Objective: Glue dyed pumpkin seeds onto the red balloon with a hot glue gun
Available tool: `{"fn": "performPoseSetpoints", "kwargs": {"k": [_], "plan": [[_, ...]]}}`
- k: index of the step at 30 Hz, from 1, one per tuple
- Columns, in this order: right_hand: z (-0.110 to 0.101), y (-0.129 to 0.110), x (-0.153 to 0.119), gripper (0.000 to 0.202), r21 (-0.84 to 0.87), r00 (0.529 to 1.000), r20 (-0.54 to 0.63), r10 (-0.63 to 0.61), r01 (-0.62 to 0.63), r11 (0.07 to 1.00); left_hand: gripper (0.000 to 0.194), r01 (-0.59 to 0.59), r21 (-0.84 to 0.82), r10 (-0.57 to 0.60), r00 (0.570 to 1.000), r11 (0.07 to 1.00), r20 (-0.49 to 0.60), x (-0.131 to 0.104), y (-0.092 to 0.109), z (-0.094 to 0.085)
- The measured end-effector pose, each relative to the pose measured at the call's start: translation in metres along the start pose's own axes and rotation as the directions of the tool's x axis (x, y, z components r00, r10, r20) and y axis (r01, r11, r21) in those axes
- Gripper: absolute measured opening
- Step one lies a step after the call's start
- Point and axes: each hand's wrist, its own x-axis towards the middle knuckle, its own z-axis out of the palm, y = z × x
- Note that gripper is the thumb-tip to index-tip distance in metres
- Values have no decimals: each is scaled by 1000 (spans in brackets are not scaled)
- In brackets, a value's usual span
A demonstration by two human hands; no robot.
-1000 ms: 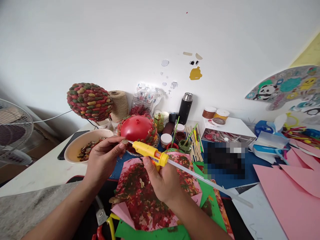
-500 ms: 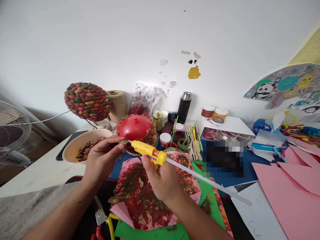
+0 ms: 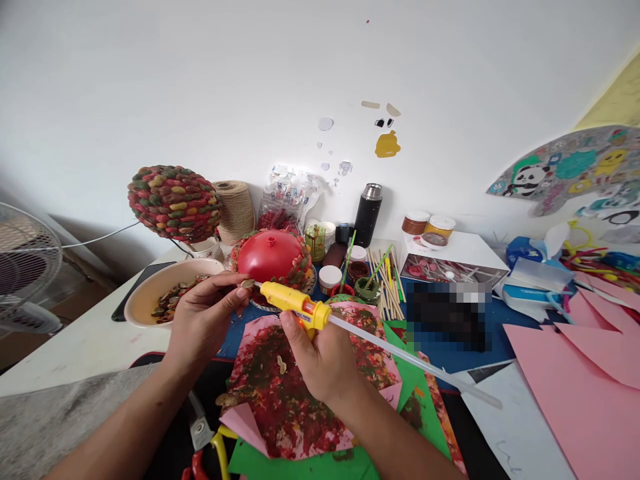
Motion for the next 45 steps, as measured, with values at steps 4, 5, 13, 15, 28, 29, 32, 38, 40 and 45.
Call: {"fn": "performPoseSetpoints", "kwargs": {"k": [4,5,13,15,28,29,32,38,40,45], "plan": [[1,1,-1,68,21,1000,15,10,-10,1000,33,0,17,0,1000,1000,-3,0,-1,-2],[1,2,-1,68,19,1000,15,12,-12,1000,33,1,19,-1,1000,1000,-1,0,-2,-2],[1,2,-1,67,19,1000,0,22,-22,1000,33,2,27,-2,1000,1000,-5,0,-1,-2],[1,2,-1,68,23,1000,-7,30,-30,999,33,1,24,-1,1000,1000,1,0,0,-1],[1,2,-1,66,11,999,-2,32,-32,999,33,-4,2,4,1000,1000,8,1,-6,-4],[1,3,-1,65,6,999,-2,32,-32,999,33,-4,-3,4,1000,1000,10,1,-6,-4],[1,4,-2,64,-5,999,-2,33,-33,999,33,-6,-17,6,1000,1000,11,1,-5,-3],[1,2,-1,65,-6,999,1,33,-33,999,35,0,-14,0,1000,1000,-2,1,-4,-2],[1,1,-1,66,-10,999,1,37,-37,999,35,2,-13,-2,1000,1000,-9,1,-5,-3],[1,1,-1,67,-27,999,7,47,-47,999,34,5,-9,-6,1000,1000,-16,0,-7,-6]]}}
